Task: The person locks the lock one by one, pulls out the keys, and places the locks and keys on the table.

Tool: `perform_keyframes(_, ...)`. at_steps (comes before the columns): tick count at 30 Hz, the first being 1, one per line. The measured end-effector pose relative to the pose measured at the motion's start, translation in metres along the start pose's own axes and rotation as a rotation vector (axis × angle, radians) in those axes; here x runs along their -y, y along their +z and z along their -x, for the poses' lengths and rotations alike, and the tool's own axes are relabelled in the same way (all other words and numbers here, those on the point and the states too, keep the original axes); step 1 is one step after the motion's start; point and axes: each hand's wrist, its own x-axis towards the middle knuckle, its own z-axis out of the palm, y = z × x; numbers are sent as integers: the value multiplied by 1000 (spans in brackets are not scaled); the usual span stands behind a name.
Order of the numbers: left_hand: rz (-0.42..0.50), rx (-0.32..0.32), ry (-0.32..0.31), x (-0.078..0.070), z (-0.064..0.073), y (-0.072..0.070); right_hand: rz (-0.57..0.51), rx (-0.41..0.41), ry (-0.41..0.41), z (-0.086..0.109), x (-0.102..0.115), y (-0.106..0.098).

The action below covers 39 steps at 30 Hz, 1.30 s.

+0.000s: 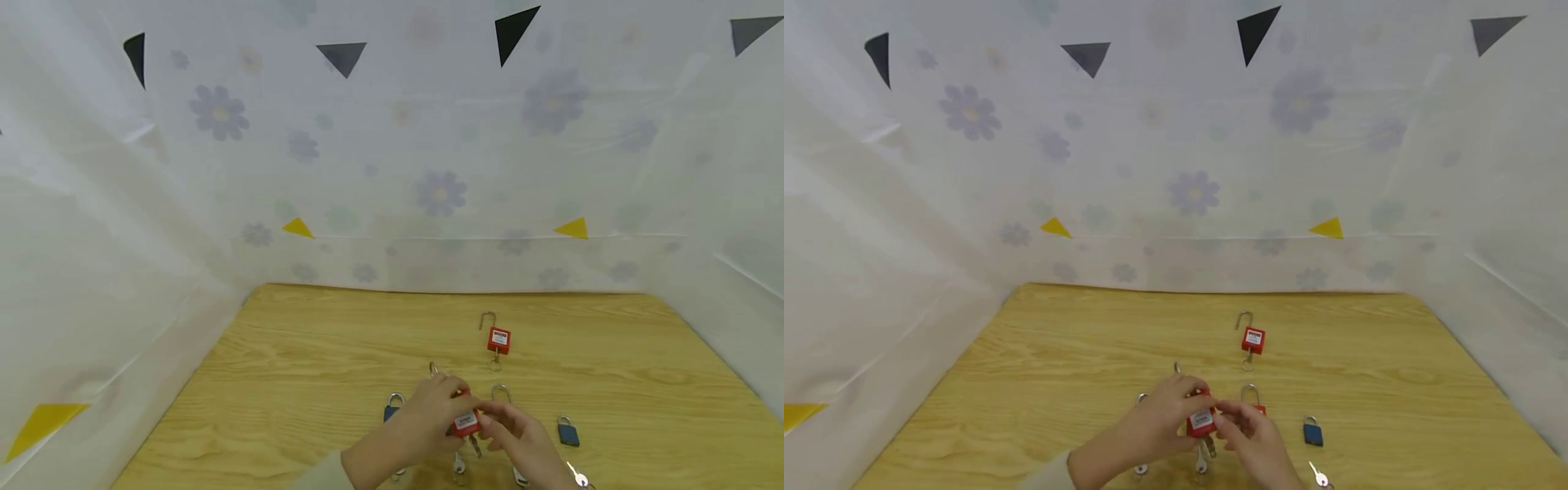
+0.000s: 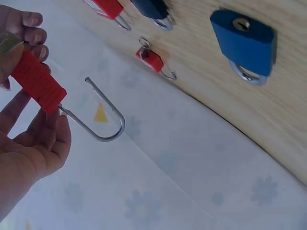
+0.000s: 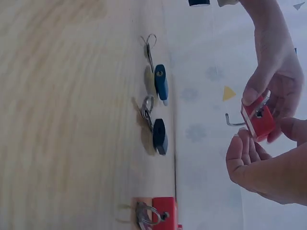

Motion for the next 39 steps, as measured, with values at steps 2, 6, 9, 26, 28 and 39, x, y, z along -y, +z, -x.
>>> perform_keyframes(2, -7, -6, 41, -7, 1, 2, -36, 11, 19, 2, -7, 2)
perform_keyframes(6, 4, -15, 75, -13, 4, 8, -167, 69, 73, 3, -18, 0)
perform_keyframes(9, 32, -13, 66, -15, 5, 13, -218, 60, 119, 3, -24, -1)
perform_keyframes(26, 1167, -140, -656, -16, 18, 42, -328, -80, 165, 4, -30, 7)
perform_keyframes(28, 1223, -132, -672, -15, 16, 47, -341, -30, 142, 5, -33, 7)
perform_keyframes(39, 1386, -139, -826, -17, 10, 53, -380, 36, 120, 7, -36, 6)
